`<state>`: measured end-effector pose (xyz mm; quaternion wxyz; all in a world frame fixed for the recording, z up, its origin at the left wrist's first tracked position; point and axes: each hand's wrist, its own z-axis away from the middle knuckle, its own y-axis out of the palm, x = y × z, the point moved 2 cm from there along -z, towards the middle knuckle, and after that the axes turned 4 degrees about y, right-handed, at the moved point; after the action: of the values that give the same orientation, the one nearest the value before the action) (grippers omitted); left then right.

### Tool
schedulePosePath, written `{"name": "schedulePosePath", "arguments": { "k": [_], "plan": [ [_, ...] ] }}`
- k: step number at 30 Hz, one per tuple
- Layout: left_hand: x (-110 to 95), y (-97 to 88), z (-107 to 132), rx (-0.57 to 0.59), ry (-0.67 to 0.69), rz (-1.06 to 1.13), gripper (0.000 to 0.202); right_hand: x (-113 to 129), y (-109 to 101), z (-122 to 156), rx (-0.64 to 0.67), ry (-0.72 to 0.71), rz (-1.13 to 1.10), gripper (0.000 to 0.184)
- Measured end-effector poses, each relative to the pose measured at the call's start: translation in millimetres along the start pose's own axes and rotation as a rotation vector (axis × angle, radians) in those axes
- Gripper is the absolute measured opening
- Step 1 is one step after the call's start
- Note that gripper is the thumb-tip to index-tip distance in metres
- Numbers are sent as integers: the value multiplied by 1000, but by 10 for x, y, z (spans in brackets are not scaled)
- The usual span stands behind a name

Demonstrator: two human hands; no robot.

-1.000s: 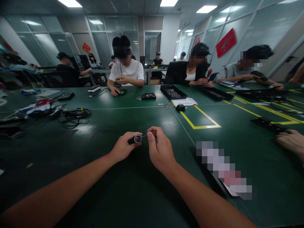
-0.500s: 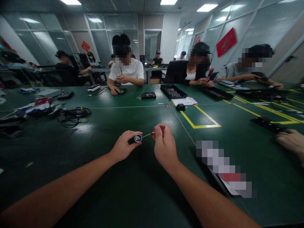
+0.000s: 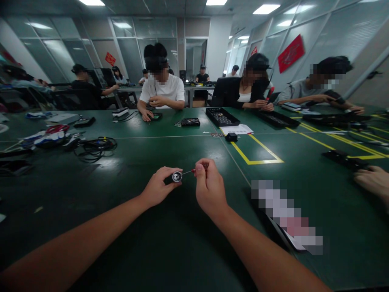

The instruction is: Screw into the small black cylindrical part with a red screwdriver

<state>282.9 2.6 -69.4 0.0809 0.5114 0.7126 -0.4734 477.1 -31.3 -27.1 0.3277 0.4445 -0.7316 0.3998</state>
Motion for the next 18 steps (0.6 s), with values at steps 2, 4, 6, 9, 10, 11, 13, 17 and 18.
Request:
{"name": "schedulePosePath", "arguments": {
  "k": [2,4,6,9,10,11,13,17,18],
  "plan": [
    [-10,-1,-2,0,-5,-4,36,2,1,-2,6,-2,5,20],
    [-22,-3,-6,1,-6,-9,36,10,-3,-5,12,-5,8,20],
    [-30,-4,-8,4,-1,-13,36,28,-11,-6,28,-24,11,20],
    [-27,-2,-7,10,6,-14,36,54,-25,1,59,-58,18,24],
    [-22,0,-6,11,8,-13,36,56,-30,4,60,-62,22,26],
    [-17,2,-4,11,10,-13,35,54,-34,6,56,-61,25,27],
    [-3,7,0,8,14,-13,36,39,-39,6,40,-53,12,24],
    [18,4,4,-14,1,-9,37,16,-41,-7,42,-61,-26,18],
    [20,2,3,-14,-4,-8,37,19,-41,-9,56,-71,-13,19]
  ]
}}
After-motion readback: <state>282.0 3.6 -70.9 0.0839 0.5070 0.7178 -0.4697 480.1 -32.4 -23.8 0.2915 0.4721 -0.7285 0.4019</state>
